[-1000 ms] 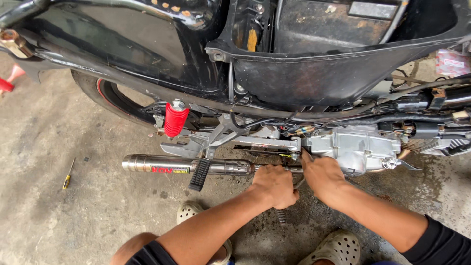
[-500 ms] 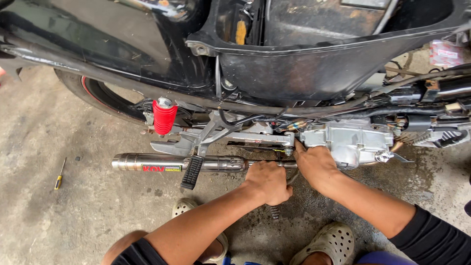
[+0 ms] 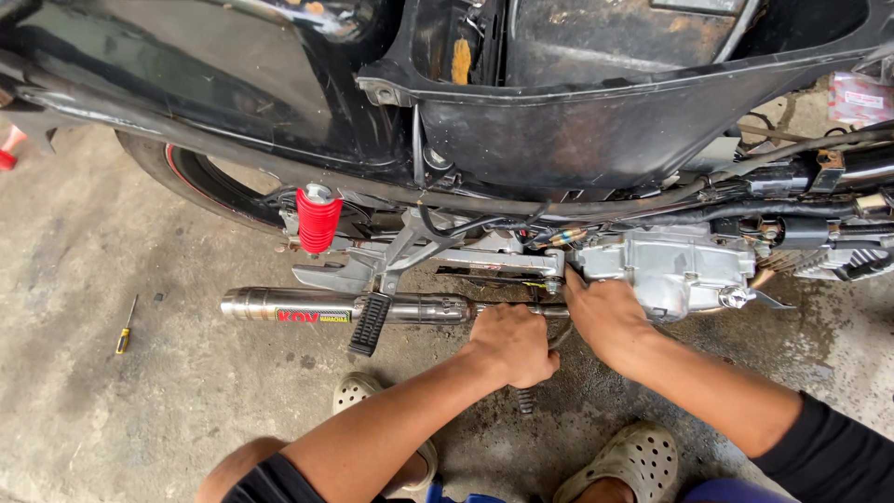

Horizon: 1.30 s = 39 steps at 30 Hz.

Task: The person uses a wrench to tighten a bolt on the motorcycle's engine casing. They then use a screwdriver to adjust a component near the exhaust pipe.

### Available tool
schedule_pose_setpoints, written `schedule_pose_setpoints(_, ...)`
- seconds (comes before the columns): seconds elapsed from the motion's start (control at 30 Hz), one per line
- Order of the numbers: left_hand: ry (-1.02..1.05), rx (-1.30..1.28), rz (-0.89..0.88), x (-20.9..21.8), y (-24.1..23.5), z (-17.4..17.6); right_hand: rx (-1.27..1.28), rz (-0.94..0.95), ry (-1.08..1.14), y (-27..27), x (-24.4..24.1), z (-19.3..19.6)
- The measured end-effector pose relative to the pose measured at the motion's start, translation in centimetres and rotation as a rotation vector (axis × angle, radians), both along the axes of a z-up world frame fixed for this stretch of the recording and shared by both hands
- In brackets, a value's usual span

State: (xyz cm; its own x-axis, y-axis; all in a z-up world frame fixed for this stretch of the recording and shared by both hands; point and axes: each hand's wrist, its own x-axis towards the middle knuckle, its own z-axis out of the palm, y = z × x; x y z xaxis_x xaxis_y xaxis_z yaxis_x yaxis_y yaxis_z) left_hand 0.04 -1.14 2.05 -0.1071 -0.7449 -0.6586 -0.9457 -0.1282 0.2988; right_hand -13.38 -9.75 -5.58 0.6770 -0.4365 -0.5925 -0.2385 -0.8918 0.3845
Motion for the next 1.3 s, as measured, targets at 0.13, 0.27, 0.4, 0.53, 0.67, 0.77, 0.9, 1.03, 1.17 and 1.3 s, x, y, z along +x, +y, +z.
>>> schedule_pose_setpoints(0.13,0.007,0.000,-0.011,-0.3,0.5,-0.4,0.036,-0.015,-0.104,-0.2,0.6,0.7)
schedule_pose_setpoints(0.27,0.022,0.023,0.018,0.1,0.2,-0.2,0.125,-0.077,-0.030,-0.1,0.8,3.5)
schedule_pose_setpoints(0.4,0.031,0.016,0.015,0.1,0.1,0.3,0.070,0.008,-0.003,-0.6,1.5,1.5)
schedule_pose_setpoints(0.53,0.021,0.019,-0.009,0.1,0.2,0.4,0.151,-0.066,-0.055,0.3,0.3,3.4)
schedule_pose_setpoints(0.67,0.053,0.033,0.028,0.0,0.4,0.0,0.047,-0.064,-0.010,0.1,0.4,-1.2)
schedule_pose_setpoints(0.77,0.021,0.031,0.006,-0.1,0.1,0.4,0.038,-0.056,-0.029,0.5,0.9,1.9)
schedule_pose_setpoints(0.9,0.032,0.018,0.032,0.1,0.2,0.5,0.031,-0.165,0.001,1.1,-0.9,-4.0)
schedule_pose_setpoints(1.03,0.026,0.019,0.010,-0.2,0.7,-0.6,-0.047,0.024,-0.005,0.2,-0.2,-3.3)
schedule_pose_setpoints(1.17,0.048,0.038,0.033,0.2,0.7,-0.4,0.003,-0.091,-0.028,1.0,-0.6,-3.8)
schedule_pose_setpoints(1.3,0.053,0.004,0.009,0.2,0.3,-1.1,0.033,-0.156,-0.158,0.4,-0.6,-7.0)
